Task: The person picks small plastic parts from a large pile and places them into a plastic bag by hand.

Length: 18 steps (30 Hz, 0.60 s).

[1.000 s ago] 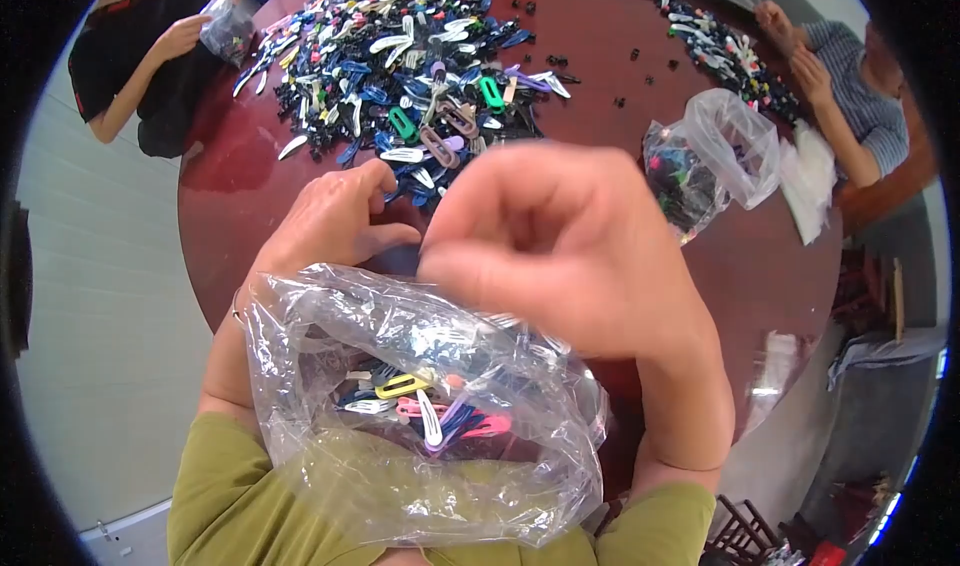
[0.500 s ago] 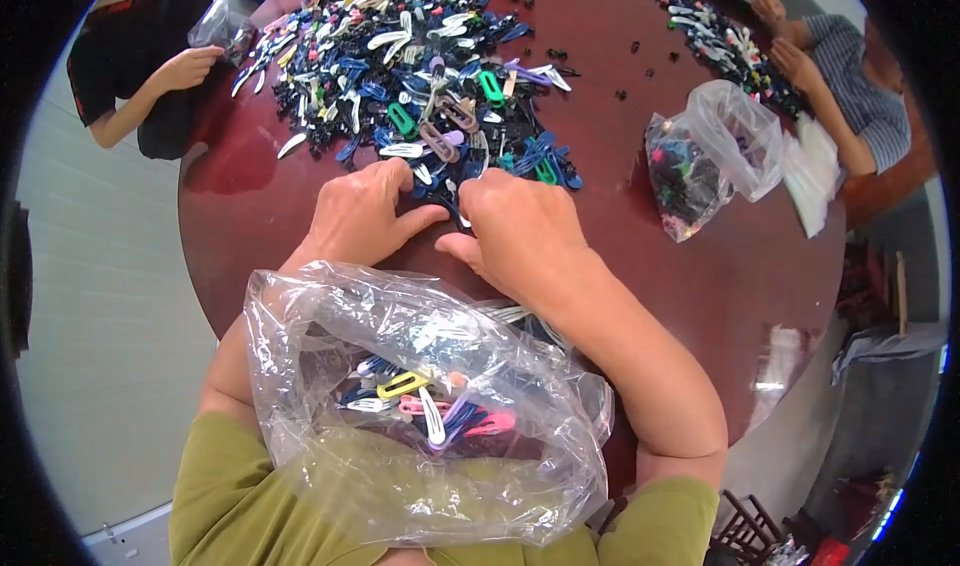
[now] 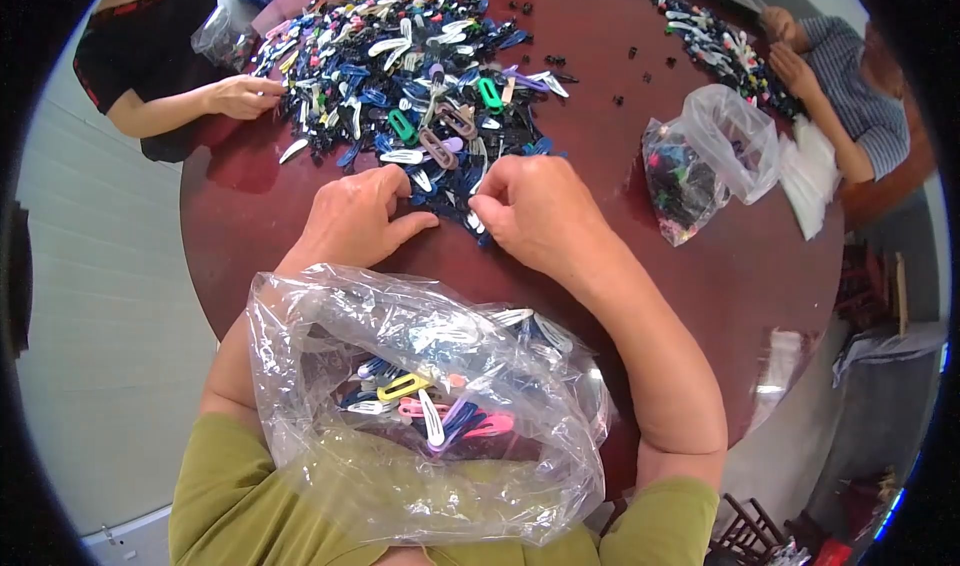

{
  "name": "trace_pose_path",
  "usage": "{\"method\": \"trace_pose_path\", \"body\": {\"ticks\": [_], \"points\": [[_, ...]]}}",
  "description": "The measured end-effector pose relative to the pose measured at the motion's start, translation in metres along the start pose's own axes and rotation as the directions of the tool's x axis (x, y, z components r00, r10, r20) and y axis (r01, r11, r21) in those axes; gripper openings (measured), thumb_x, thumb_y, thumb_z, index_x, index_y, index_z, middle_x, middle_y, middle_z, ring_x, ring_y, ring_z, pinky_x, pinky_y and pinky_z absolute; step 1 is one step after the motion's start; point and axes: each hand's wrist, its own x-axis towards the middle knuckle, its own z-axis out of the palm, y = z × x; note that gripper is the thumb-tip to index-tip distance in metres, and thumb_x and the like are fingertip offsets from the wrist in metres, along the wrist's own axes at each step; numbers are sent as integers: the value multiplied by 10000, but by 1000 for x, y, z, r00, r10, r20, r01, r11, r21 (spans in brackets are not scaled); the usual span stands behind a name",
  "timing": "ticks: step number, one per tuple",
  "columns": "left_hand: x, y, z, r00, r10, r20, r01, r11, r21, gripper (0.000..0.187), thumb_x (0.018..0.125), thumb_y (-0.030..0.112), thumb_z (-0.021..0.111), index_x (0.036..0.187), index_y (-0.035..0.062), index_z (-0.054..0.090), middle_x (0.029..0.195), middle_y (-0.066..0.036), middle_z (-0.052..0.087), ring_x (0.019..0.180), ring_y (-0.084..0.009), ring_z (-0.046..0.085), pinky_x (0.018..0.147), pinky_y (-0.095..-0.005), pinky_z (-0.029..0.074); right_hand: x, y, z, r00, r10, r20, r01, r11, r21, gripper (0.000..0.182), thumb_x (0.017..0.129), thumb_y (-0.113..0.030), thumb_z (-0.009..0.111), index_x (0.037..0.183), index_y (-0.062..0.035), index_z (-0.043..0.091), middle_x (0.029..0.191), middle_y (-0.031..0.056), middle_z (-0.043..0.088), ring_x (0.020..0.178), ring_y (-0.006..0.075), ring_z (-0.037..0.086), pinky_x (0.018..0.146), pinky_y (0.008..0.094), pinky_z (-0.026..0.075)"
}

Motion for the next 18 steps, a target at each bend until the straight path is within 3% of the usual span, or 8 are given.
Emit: {"method": "trace_pose_path", "body": {"ticks": [4, 7, 9, 12, 13, 15, 18], "points": [[0, 0, -3, 1000, 12, 12, -12, 1000, 10, 384, 743, 400, 770, 837, 71, 596, 715, -86, 647, 682, -268, 652, 602, -398, 490, -10, -39, -33, 987, 91, 129, -137, 903, 408, 137, 807, -96, 693, 728, 12, 664, 628, 14, 623, 560, 49, 547, 507, 213, 431], [1, 0, -7, 1000, 5, -16, -4, 999, 53, 398, 742, 414, 765, 832, 69, 590, 723, -101, 652, 687, -284, 656, 610, -408, 496, -39, -75, -53, 968, 17, 251, -154, 830, 536, 78, 779, -58, 719, 742, -4, 675, 624, -1, 624, 554, 48, 554, 494, 203, 412], [1, -3, -7, 998, -14, -56, 19, 995, 96, 414, 737, 429, 764, 833, 67, 588, 724, -108, 652, 689, -292, 657, 611, -406, 501, -48, -82, -57, 908, -330, 257, 191, 873, 448, 70, 692, -18, 717, 708, 2, 652, 628, 14, 606, 561, 50, 528, 497, 192, 369], [4, -10, -3, 994, -32, -106, 48, 988, 148, 454, 725, 464, 764, 848, 64, 589, 740, -117, 656, 700, -292, 661, 595, -382, 507, -52, -87, -45, 926, -350, 144, 277, 886, 372, 68, 681, -1, 721, 710, -1, 659, 632, 27, 611, 565, 63, 536, 492, 215, 376], [4, -11, -1, 992, -13, -127, 29, 991, 132, 451, 725, 459, 766, 851, 63, 589, 744, -116, 655, 699, -290, 660, 592, -381, 507, -45, -81, -42, 954, -277, 113, 229, 919, 321, 37, 752, -51, 696, 767, -21, 683, 687, 77, 646, 594, 158, 613, 549, 278, 473], [5, -14, 3, 985, 25, -170, -7, 995, 102, 446, 726, 449, 769, 858, 63, 590, 751, -114, 655, 699, -286, 660, 587, -379, 507, -25, -58, -25, 972, -226, -63, 233, 962, 140, 78, 762, -99, 692, 791, -26, 684, 718, 97, 657, 633, 222, 636, 581, 324, 488], [6, -17, 12, 965, 73, -252, -65, 997, 40, 416, 732, 409, 778, 866, 61, 594, 748, -107, 649, 693, -284, 654, 592, -379, 509, -7, -16, -2, 970, -237, -51, 234, 970, -61, 138, 758, -159, 716, 802, -35, 676, 779, 115, 651, 685, 284, 643, 601, 374, 502]]}}
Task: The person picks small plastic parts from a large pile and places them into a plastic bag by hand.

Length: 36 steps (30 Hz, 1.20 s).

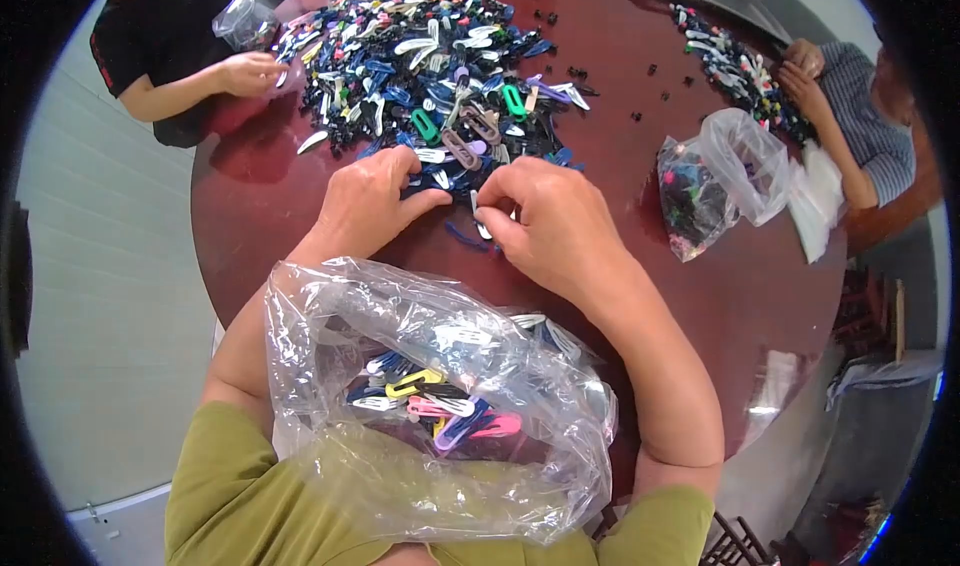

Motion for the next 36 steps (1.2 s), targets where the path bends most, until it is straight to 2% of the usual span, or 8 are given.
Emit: {"method": "trace_pose_path", "body": {"ticks": [6, 12, 15, 19, 22, 29, 32, 36], "points": [[2, 0, -1, 1000, 20, -18, -21, 998, -64, 363, 744, 335, 786, 873, 54, 595, 757, -99, 643, 677, -272, 643, 593, -364, 506, -7, 0, 26, 991, -112, 68, 129, 926, -356, 253, 732, -258, 762, 809, -55, 632, 829, 78, 600, 728, 280, 644, 614, 394, 527], [7, 4, -9, 981, 90, -172, -97, 995, -32, 390, 751, 268, 782, 1002, 19, 617, 1037, -153, 634, 938, -318, 628, 765, -385, 518, -5, 13, 31, 988, -118, 95, 146, 910, -387, 194, 768, -219, 725, 789, -49, 634, 823, 84, 601, 728, 285, 644, 616, 402, 524], [10, 0, -4, 965, 184, -185, -186, 982, 8, 446, 767, 252, 764, 1123, 26, 615, 1208, -177, 590, 1086, -345, 585, 864, -386, 505, -3, 11, 24, 996, -47, 74, 65, 962, -266, 175, 778, -201, 704, 768, -34, 653, 800, 109, 628, 734, 294, 644, 614, 389, 515], [4, -3, 10, 972, 216, -90, -214, 976, 32, 430, 780, 242, 749, 1145, 51, 628, 1254, -183, 583, 1109, -328, 594, 887, -377, 513, 4, 10, 8, 996, 79, -39, -75, 993, 94, 172, 800, -165, 709, 774, 0, 670, 722, 72, 653, 624, 182, 617, 566, 314, 482], [3, 1, 9, 967, 242, -82, -239, 970, 47, 382, 784, 237, 743, 1109, 63, 646, 1234, -172, 600, 1075, -312, 619, 872, -373, 525, 6, 10, -2, 979, 204, -12, -175, 866, 469, 166, 834, -134, 721, 807, 21, 667, 689, -12, 624, 594, 37, 519, 528, 218, 427], [1, 8, 7, 957, 260, -125, -263, 965, -5, 280, 782, 219, 746, 1011, 75, 674, 1145, -135, 653, 948, -271, 674, 779, -347, 559, -15, -66, -52, 950, 223, 218, -311, 717, 623, 117, 814, -83, 733, 849, 6, 665, 690, -9, 631, 593, 40, 546, 504, 193, 407], [1, 8, 6, 957, 255, -139, -261, 965, -32, 238, 782, 205, 745, 972, 75, 685, 1126, -119, 662, 923, -259, 680, 755, -340, 563, -25, -79, -54, 949, -250, 192, 135, 873, 469, 170, 653, -30, 810, 729, 5, 663, 669, 74, 636, 538, 132, 565, 460, 246, 375], [1, 8, 5, 960, 251, -121, -255, 967, -22, 259, 777, 208, 750, 983, 67, 683, 1148, -123, 652, 945, -269, 673, 771, -344, 558, -34, -85, -44, 902, -380, 206, 314, 903, 293, 153, 666, -10, 792, 774, -22, 684, 715, 79, 664, 582, 176, 620, 498, 265, 439]]}}
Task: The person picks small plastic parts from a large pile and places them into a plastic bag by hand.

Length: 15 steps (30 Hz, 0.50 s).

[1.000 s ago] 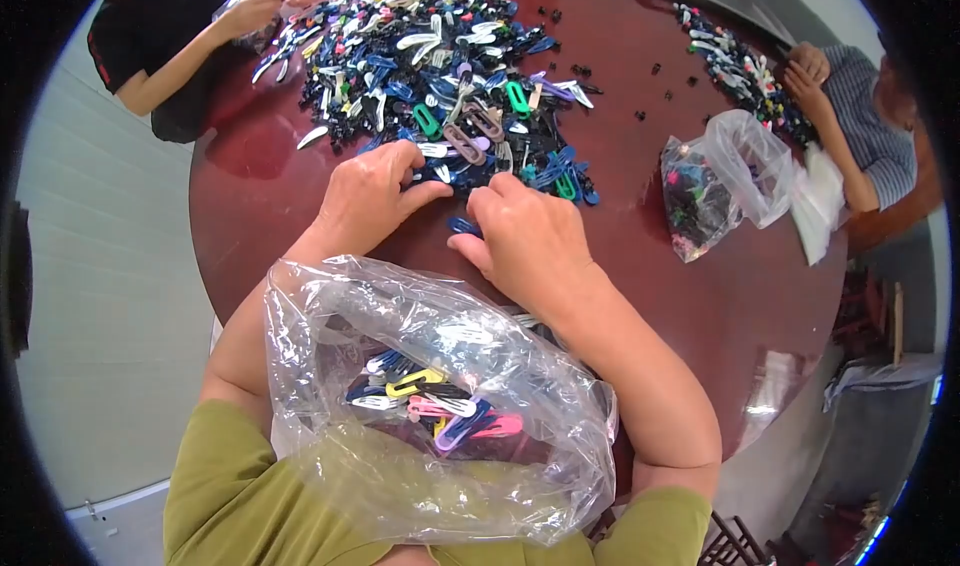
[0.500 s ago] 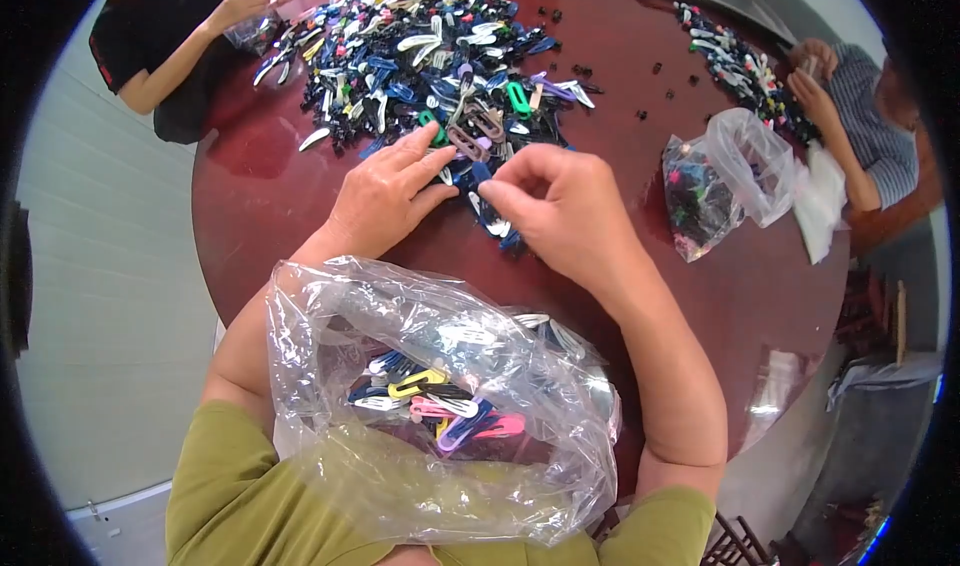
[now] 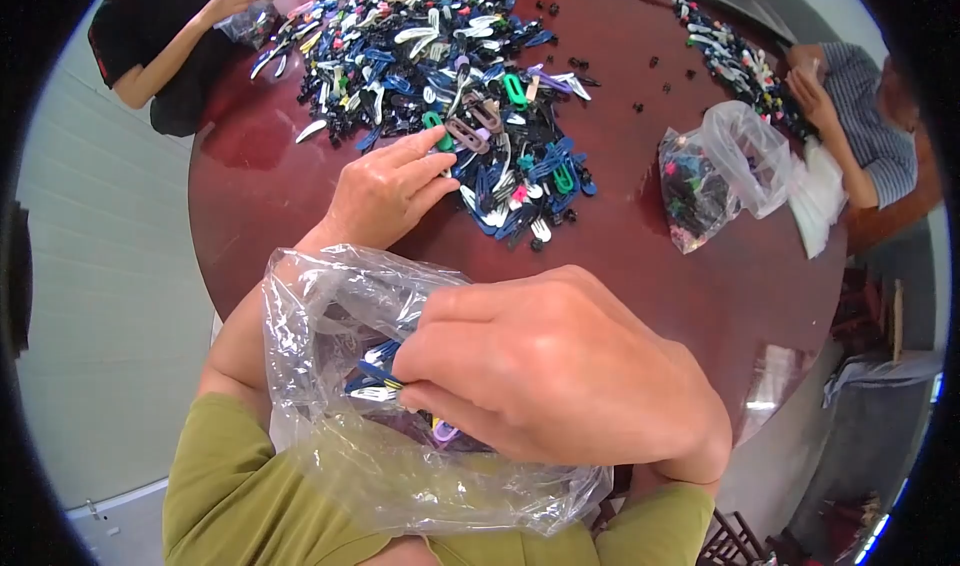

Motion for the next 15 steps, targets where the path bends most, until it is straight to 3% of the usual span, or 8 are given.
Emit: {"method": "trace_pose_path", "body": {"ticks": [2, 5, 7, 10, 13, 14, 15], "points": [[1, -1, -1, 1000, -8, 10, 8, 1000, 2, 290, 776, 215, 750, 1012, 64, 674, 1169, -135, 641, 967, -279, 665, 792, -353, 551, -2, 2, 0, 1000, 0, -4, 0, 999, -48, 129, 690, 0, 766, 789, -24, 687, 714, 71, 659, 579, 163, 611, 508, 264, 441], [0, 2, -2, 999, -27, 20, 26, 999, 18, 328, 781, 220, 745, 1055, 62, 658, 1197, -151, 625, 1001, -295, 652, 821, -366, 541, 4, 19, -15, 952, 166, -257, -178, 984, -24, 80, 735, 17, 708, 808, -2, 681, 722, 68, 650, 619, 145, 605, 552, 259, 449], [0, 3, -3, 999, -29, 38, 28, 999, 36, 345, 785, 219, 740, 1078, 63, 648, 1211, -159, 616, 1019, -302, 646, 834, -372, 535, 6, 59, -22, 922, 191, -336, -265, 945, -190, 107, 743, -16, 686, 850, -22, 699, 821, 91, 663, 669, 219, 646, 591, 308, 503], [0, -1, -2, 998, -18, 57, 17, 1000, 20, 312, 794, 205, 727, 1063, 64, 656, 1193, -154, 627, 1009, -299, 651, 823, -367, 539, 0, 102, -13, 930, 278, -241, -330, 919, -215, 126, 751, -42, 687, 874, -62, 707, 842, 94, 653, 695, 260, 650, 611, 346, 510], [-1, -3, 0, 1000, 9, 29, -10, 1000, 20, 280, 796, 190, 723, 1040, 64, 667, 1167, -150, 641, 983, -296, 659, 805, -363, 544, -1, 114, 0, 954, 247, -171, -300, 780, -549, 150, 749, -84, 714, 896, -69, 688, 889, 71, 618, 750, 246, 638, 656, 350, 496], [-1, -2, 0, 1000, 3, 28, -3, 1000, 12, 270, 795, 186, 722, 1031, 63, 670, 1158, -147, 645, 974, -295, 662, 799, -362, 546, -2, 116, 6, 965, 179, -193, -261, 753, -604, 92, 762, -114, 691, 843, -79, 665, 859, 91, 590, 752, 312, 636, 645, 425, 513], [-1, -2, -1, 1000, -3, 24, 2, 1000, 7, 260, 795, 181, 721, 1022, 63, 673, 1149, -145, 650, 964, -294, 665, 793, -361, 547, -2, 118, 9, 964, 194, -184, -267, 745, -611, 82, 764, -113, 688, 833, -78, 662, 858, 90, 590, 756, 309, 637, 647, 425, 513]]}}
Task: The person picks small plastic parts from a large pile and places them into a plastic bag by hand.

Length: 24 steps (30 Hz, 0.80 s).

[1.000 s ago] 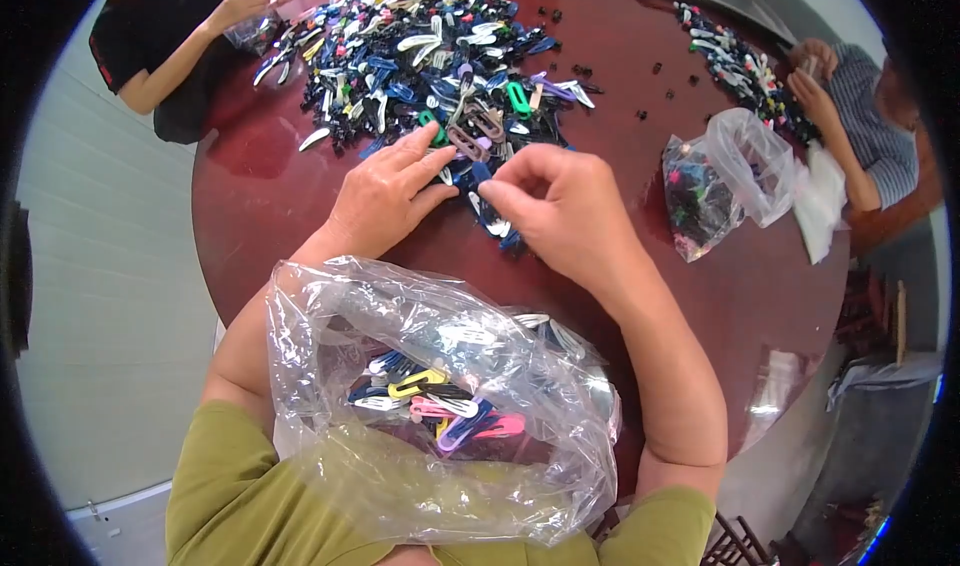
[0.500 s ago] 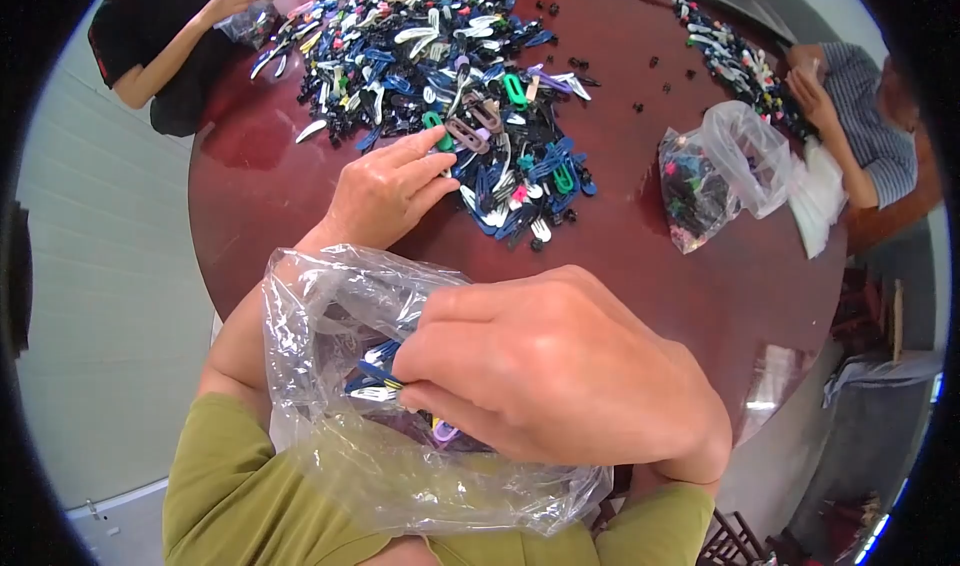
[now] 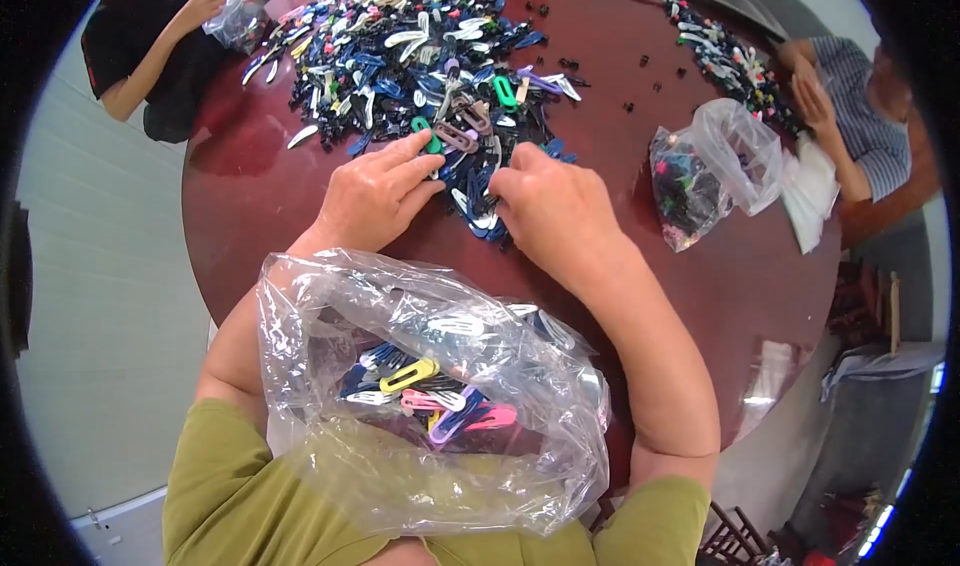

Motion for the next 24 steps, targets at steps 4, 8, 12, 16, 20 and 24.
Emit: {"method": "trace_pose_path", "body": {"ticks": [4, 8, 12, 16, 20, 24], "points": [[0, 0, -1, 1000, -10, -19, 10, 1000, -16, 241, 791, 169, 722, 1002, 62, 679, 1135, -142, 656, 944, -287, 671, 769, -355, 552, 1, 1, 4, 1000, -8, 10, 8, 1000, 5, 61, 772, -110, 675, 796, -63, 643, 856, 93, 586, 756, 313, 634, 650, 428, 513], [1, 0, -1, 999, -36, -21, 35, 998, -43, 238, 786, 175, 728, 991, 63, 682, 1117, -133, 665, 903, -276, 679, 733, -348, 556, 4, 0, -2, 998, 19, -58, -12, 994, 108, 62, 784, -105, 669, 808, -49, 654, 854, 92, 619, 720, 281, 642, 632, 386, 512], [2, -3, -2, 995, -92, -29, 90, 993, -71, 223, 793, 196, 728, 978, 78, 686, 1101, -118, 673, 861, -271, 682, 702, -344, 558, 6, -9, -30, 962, 273, -13, -220, 802, 555, 82, 808, -85, 675, 849, -14, 674, 772, 73, 662, 646, 145, 618, 588, 278, 485], [1, -8, 0, 992, -117, -46, 114, 990, -78, 202, 809, 218, 717, 967, 95, 689, 1096, -108, 677, 850, -274, 681, 697, -347, 558, -7, -57, -83, 957, 256, 139, -252, 490, 834, 105, 748, -21, 745, 820, 10, 675, 683, 17, 627, 599, 34, 540, 528, 201, 419], [1, -7, 1, 992, -113, -50, 109, 992, -66, 200, 811, 227, 714, 963, 99, 689, 1094, -108, 676, 855, -274, 679, 706, -355, 557, -7, -63, -80, 1000, -4, 6, -2, 678, 735, 100, 732, -41, 762, 795, -10, 691, 695, 44, 623, 571, 81, 562, 517, 230, 433], [2, -5, -1, 995, -86, -55, 83, 994, -67, 219, 793, 201, 731, 965, 75, 683, 1086, -132, 673, 865, -279, 681, 711, -348, 559, 6, -24, -21, 991, 100, -92, -52, 904, 425, 171, 750, -111, 760, 887, -37, 690, 838, 77, 629, 597, 184, 615, 564, 301, 491]]}}
